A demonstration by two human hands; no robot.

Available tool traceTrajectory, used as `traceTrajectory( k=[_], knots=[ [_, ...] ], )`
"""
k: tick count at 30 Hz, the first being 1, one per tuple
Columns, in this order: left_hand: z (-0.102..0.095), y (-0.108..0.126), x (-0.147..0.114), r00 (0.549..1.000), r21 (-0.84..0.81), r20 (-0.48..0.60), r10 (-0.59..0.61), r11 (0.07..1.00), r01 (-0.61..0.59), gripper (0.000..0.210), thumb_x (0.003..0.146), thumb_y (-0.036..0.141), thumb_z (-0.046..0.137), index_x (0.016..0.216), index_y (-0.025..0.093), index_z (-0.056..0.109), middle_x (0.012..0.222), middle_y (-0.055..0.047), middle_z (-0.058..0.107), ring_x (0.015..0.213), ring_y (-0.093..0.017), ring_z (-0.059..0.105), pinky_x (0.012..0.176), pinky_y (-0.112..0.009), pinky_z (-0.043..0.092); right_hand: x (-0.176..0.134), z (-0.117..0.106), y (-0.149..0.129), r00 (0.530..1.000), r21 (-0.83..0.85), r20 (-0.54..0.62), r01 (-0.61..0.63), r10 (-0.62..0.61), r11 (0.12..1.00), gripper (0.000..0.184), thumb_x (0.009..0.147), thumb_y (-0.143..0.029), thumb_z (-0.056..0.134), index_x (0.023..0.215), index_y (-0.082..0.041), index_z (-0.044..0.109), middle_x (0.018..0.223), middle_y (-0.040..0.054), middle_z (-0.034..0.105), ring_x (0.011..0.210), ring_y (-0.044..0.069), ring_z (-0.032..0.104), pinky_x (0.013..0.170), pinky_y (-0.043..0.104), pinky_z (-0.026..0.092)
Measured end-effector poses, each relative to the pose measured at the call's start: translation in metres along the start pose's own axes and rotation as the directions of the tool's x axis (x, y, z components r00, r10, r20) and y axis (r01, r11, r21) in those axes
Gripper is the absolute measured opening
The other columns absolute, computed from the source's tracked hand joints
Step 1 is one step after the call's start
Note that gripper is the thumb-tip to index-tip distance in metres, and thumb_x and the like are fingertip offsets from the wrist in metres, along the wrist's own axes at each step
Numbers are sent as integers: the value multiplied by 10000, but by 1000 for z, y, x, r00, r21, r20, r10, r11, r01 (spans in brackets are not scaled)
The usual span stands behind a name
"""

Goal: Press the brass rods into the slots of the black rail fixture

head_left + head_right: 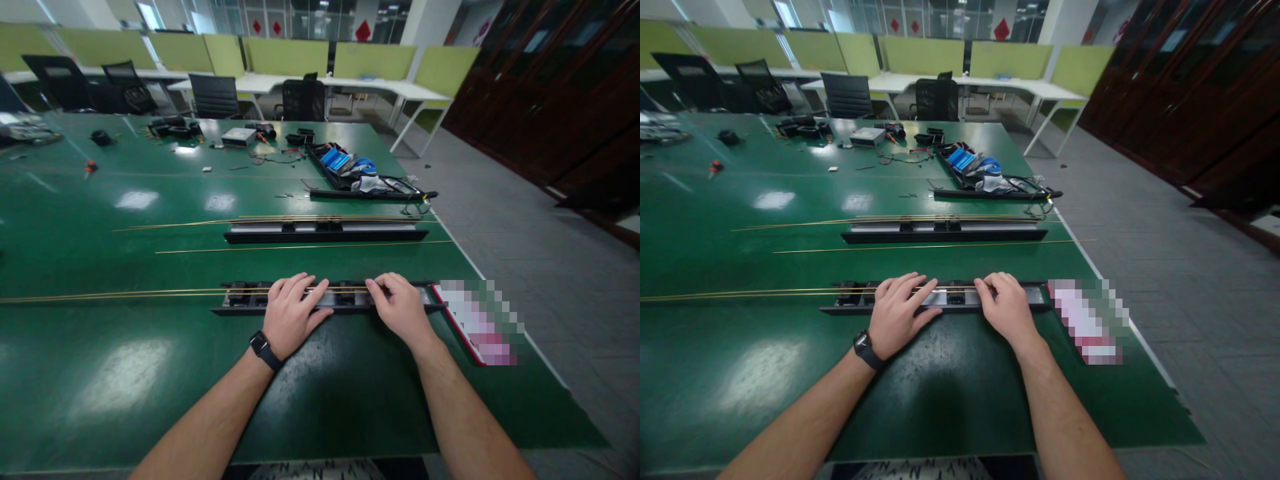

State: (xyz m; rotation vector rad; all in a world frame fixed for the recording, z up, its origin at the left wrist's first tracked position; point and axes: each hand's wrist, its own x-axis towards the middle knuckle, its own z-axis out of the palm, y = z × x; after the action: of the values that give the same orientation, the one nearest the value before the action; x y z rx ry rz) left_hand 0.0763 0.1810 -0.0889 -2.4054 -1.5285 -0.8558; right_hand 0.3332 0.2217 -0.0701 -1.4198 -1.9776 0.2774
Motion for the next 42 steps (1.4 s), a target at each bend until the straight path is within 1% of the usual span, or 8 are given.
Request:
traceTrajectory(
  k=[5,10,12,19,26,34,39,42],
  knots=[
    [-2,0,0,1000,0,-3,6,1000,-6,471,966,516,637,1377,287,638,1326,-95,706,1291,-288,606,1063,-483,363,1,-4,1,999,-49,-32,-11,10,999,336,1005,-395,518,707,-241,507,727,28,567,755,200,535,723,353,399],
    [-2,1,1,1000,1,0,1,1000,-1,469,968,520,633,1376,290,641,1329,-94,706,1289,-288,609,1058,-482,369,1,-3,-1,999,-49,-47,21,-23,999,269,996,-405,552,786,-240,582,787,38,628,806,208,561,781,359,422],
    [-1,0,1,1000,0,1,1,1000,-1,472,967,519,636,1381,292,638,1332,-95,705,1292,-291,608,1060,-485,368,1,-1,-1,999,-49,-35,25,-27,998,281,997,-419,557,781,-242,585,778,37,625,805,209,557,777,359,422],
    [-1,0,0,1000,4,4,4,1000,-4,472,964,517,640,1381,295,638,1336,-100,703,1298,-298,606,1060,-485,369,1,-4,5,997,-123,-71,3,-11,992,331,997,-394,535,703,-244,511,719,30,570,753,206,518,737,362,390],
    [0,0,0,1000,2,2,3,1000,-3,478,960,520,646,1380,292,638,1330,-96,706,1287,-294,608,1061,-485,368,1,-1,3,997,-153,-67,32,-43,988,291,979,-437,585,776,-233,626,791,35,663,820,213,550,788,366,374],
    [-1,-1,0,1000,8,-5,9,1000,-9,482,961,521,640,1383,286,637,1334,-99,702,1285,-292,609,1055,-480,375,-1,-4,11,993,-280,-108,7,-39,960,334,976,-416,565,700,-228,582,723,34,649,824,225,535,776,376,308],
    [-2,0,1,1000,6,0,3,1000,-3,470,970,529,623,1374,289,641,1325,-94,707,1286,-292,608,1060,-480,365,-2,-3,3,989,-276,-125,40,-77,960,274,972,-437,585,807,-231,658,837,51,712,908,246,569,855,415,324],
    [-2,0,0,1000,7,4,4,1000,-4,468,974,527,617,1377,289,638,1329,-91,705,1290,-290,606,1061,-479,363,-2,-1,-3,990,-265,-86,89,-115,960,274,983,-444,581,833,-236,676,861,50,722,918,244,576,882,429,323]
  ],
)
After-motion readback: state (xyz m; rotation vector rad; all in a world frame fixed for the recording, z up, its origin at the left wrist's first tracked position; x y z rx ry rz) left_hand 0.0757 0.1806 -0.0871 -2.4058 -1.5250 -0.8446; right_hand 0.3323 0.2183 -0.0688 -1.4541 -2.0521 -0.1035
